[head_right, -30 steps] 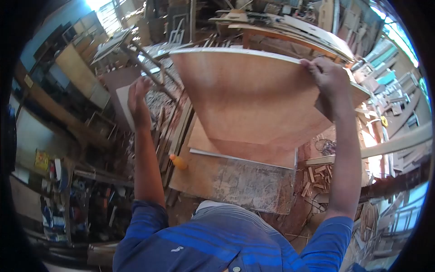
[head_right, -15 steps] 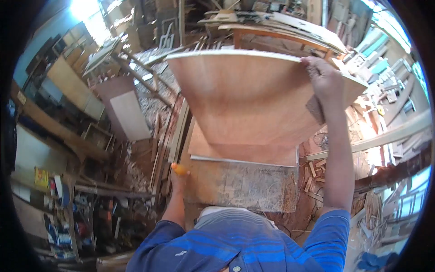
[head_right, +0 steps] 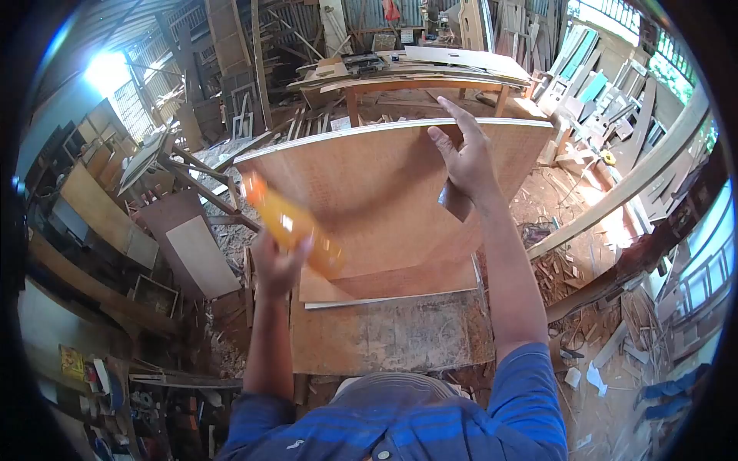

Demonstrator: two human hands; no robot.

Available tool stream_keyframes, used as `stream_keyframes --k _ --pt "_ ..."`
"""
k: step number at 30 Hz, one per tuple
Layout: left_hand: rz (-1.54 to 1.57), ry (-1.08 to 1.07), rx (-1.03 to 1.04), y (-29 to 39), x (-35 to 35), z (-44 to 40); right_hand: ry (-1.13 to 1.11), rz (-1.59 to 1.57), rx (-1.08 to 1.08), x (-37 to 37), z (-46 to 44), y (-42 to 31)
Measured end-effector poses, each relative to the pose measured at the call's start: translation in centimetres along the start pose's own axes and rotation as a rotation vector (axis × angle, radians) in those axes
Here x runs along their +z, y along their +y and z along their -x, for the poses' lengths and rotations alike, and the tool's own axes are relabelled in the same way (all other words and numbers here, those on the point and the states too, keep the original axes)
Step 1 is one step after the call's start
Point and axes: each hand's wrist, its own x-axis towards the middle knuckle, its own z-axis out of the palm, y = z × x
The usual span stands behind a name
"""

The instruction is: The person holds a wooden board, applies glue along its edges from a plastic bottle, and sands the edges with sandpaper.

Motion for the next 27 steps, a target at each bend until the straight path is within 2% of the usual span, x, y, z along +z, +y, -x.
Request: stream_keyframes --k 1,2,4,7,11,17,20,22,26,27 --pt "0.068 -0.051 -0.047 2.6 1.0 -2.9 0.007 -0.114 0.022 0.1 0.2 0.4" --pt "0.137 -0.102 -0.089 4.6 2.3 -5.6 0.007 -0.092 -0.024 0.1 0.4 0.9" --pt "0.299 -0.121 -0.039 6.5 5.4 -10.3 0.014 -0.047 -0.119 0.1 0.6 1.7" --pt "0.559 -0.178 -0.033 6.9 9.8 -15.6 0.0 -0.184 -0.018 0.3 1.5 0.9" --pt "0.614 -0.171 -0.071 5.7 15.2 -17.1 0.079 -0.678 -0.08 1.8 2.2 -1.2" --pt "0.505 -0.278 -0.119 7.0 16.7 -16.4 0.304 -0.793 0.07 2.1 2.5 -1.5" --pt "-0.141 -0.357 -0.094 8.6 13.6 -15.6 0.376 -0.925 0.216 1.8 2.4 -1.9" --pt "-0.611 -0.272 0.104 8.5 10.1 -13.3 0.394 -0.99 0.249 1.4 1.9 -2.4" --pt "-1.028 0.188 0.222 3.7 -0.1 -10.4 0.39 -1.001 0.224 1.0 1.6 -2.9" --pt "-0.879 0.211 0.146 2.1 -1.9 -9.9 0.387 -0.989 0.232 1.1 1.8 -2.6"
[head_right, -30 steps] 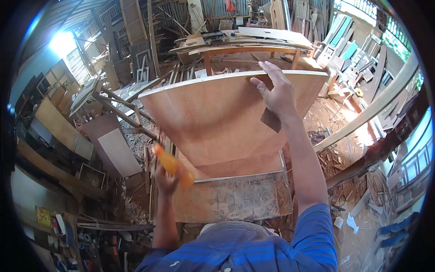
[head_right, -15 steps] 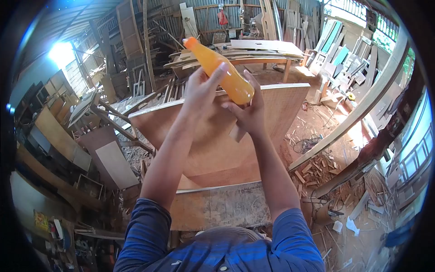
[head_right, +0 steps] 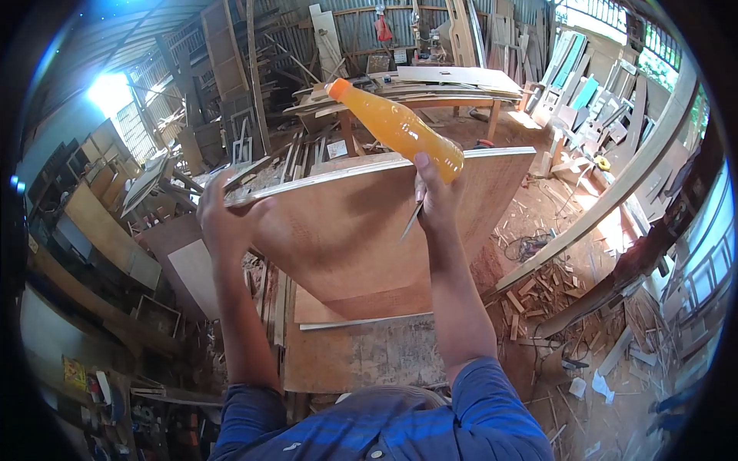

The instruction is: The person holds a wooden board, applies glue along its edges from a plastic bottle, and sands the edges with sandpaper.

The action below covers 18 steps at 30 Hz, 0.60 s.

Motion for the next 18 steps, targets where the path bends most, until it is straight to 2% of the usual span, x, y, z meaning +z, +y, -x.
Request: stream_keyframes --k 2,3,6,12,18 --pt "0.274 0.004 -0.203 -4.1 0.8 1.7 -0.025 0.001 0.036 -0.2 0.0 0.6" --pt "0.589 -0.103 -0.389 -5.0 1.7 2.3 -0.047 0.0 0.056 0.1 0.0 0.9" --pt "1.013 -0.048 -0.395 -6.5 5.0 3.8 -0.013 -0.028 0.097 2.4 0.7 0.5" --pt "1.143 -0.141 -0.373 -7.8 5.7 3.9 -0.085 0.019 0.128 6.7 2.6 0.0" --pt "1.159 -0.125 -0.317 -7.6 5.5 3.8 -0.133 0.09 0.161 10.4 3.8 0.3"
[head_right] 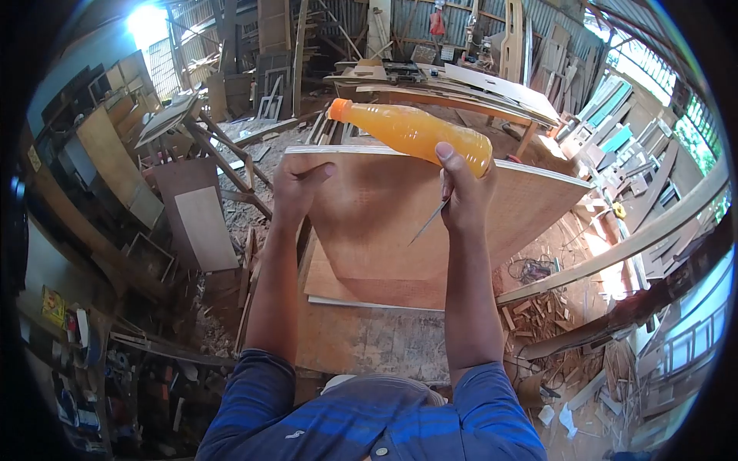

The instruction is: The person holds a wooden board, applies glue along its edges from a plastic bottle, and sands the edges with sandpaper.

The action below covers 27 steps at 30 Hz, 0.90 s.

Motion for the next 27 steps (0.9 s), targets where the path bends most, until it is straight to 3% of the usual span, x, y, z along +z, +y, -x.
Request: stream_keyframes --k 8,14,27 --pt "0.117 0.044 -0.002 -0.5 0.1 0.0 -0.075 0.217 0.032 2.3 0.1 0.1" --pt "0.007 0.054 0.005 0.0 0.1 -0.1 -0.093 0.309 0.033 3.4 0.1 0.1" --pt "0.007 0.08 -0.014 -0.8 0.1 -0.3 0.035 0.287 0.021 -2.5 0.2 -1.7"
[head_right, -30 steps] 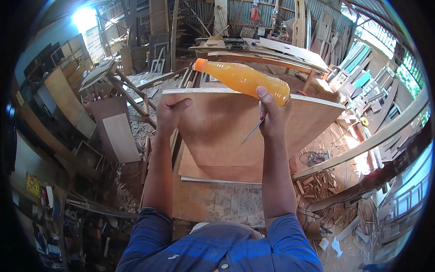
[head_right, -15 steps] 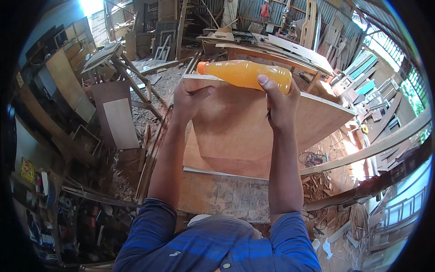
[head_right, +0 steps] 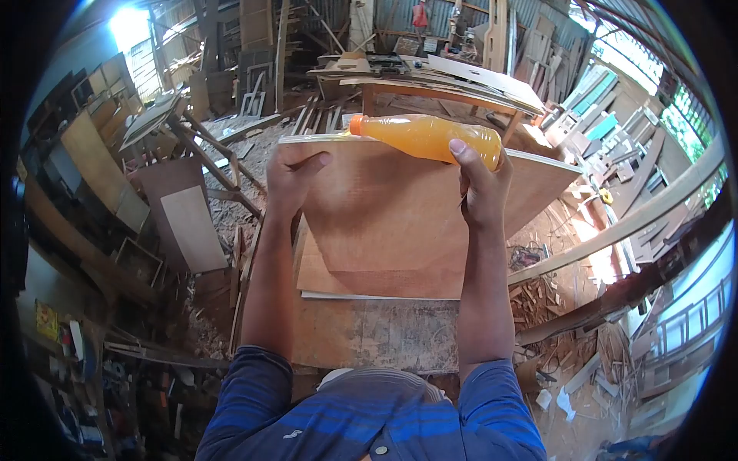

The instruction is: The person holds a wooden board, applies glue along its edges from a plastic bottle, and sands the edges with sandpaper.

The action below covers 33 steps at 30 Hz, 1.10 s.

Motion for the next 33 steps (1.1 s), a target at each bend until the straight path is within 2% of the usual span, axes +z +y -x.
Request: stream_keyframes --k 3,7,12,23,24,28,33 --pt "0.061 -0.053 0.038 -0.3 0.0 -0.2 0.036 -0.008 0.001 -2.5 -0.2 -0.4" --pt "-0.02 -0.062 0.047 0.0 0.0 -0.2 0.086 -0.023 -0.02 -5.4 -0.5 -0.7" --pt "0.001 0.023 0.034 -0.5 0.4 0.0 0.138 0.017 -0.04 -9.3 -0.7 -0.9" --pt "-0.18 -0.017 0.063 -0.5 -0.3 0.2 0.268 0.072 -0.064 -16.4 -0.6 -2.2" --pt "-0.069 0.006 0.101 -0.5 0.3 0.2 0.292 0.098 -0.081 -17.0 -0.7 -2.2" --pt "-0.188 -0.01 0.05 -1.9 -1.1 -0.3 0.388 0.126 -0.1 -20.3 -0.7 -2.2" --pt "-0.262 -0.015 0.091 -2.8 -2.0 -0.6 0.478 0.156 -0.1 -24.1 -0.6 -2.4"
